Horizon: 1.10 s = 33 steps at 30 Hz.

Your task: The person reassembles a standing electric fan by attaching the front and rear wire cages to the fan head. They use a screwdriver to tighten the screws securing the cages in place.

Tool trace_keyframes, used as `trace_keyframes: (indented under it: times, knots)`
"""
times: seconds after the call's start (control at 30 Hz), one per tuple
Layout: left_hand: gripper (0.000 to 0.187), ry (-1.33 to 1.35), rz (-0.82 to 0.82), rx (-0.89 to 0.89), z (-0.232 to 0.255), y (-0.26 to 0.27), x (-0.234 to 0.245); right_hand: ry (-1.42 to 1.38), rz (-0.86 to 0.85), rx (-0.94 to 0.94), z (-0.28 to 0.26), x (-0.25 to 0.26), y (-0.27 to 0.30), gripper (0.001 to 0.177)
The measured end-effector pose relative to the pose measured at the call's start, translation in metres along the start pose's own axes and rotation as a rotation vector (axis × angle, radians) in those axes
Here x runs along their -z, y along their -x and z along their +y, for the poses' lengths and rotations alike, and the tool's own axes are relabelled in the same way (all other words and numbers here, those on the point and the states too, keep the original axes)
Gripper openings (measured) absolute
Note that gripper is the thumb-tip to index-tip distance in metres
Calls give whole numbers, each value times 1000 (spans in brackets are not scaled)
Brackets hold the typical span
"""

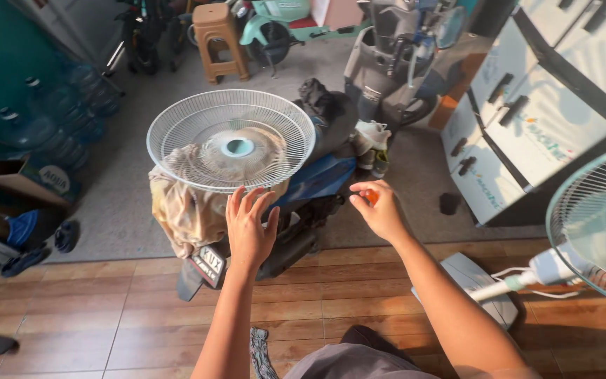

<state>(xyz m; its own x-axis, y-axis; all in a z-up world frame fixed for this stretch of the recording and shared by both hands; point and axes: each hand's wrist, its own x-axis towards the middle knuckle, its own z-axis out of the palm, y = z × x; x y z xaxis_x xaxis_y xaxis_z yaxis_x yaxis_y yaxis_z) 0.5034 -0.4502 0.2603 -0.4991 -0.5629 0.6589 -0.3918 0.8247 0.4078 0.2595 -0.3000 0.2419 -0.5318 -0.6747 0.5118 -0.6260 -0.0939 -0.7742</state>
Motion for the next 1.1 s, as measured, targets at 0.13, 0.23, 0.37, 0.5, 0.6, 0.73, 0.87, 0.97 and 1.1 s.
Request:
trace_keyframes:
  times: [0.13, 0.23, 0.37, 0.5, 0.6, 0.73, 0.87, 0.97, 1.1]
  knots:
    - [33, -52, 34, 84, -45, 7, 11, 329, -155, -33, -10, -59, -30, 26]
    - [34, -84, 52, 147, -76, 8, 10, 370, -225, 207, -10, -106, -60, 35]
    - [34, -134, 6, 224, -107, -4, 12, 408, -372, 352, -4, -157, -94, 51]
    - [43, -187, -40, 228, -138, -24, 9, 343, -480, 417, 21, -190, -116, 42]
    - [43, -222, -49, 210, -157, -39, 5, 316, -699, 379, 42, -200, -114, 20]
    - [35, -284, -157, 157, -178, -61, -3, 151, -479, 688, 63, -205, -112, 20]
    - [27, -166, -278, 97, -197, -80, -2, 176, -368, 820, 69, -211, -131, 33]
    - [26, -80, -398, 67, -218, -95, 1, 256, -268, 911, 62, -214, -162, 42]
    - [25, -34, -212, -50, -242, -129, 5, 430, -146, 1042, 36, -224, -226, 46]
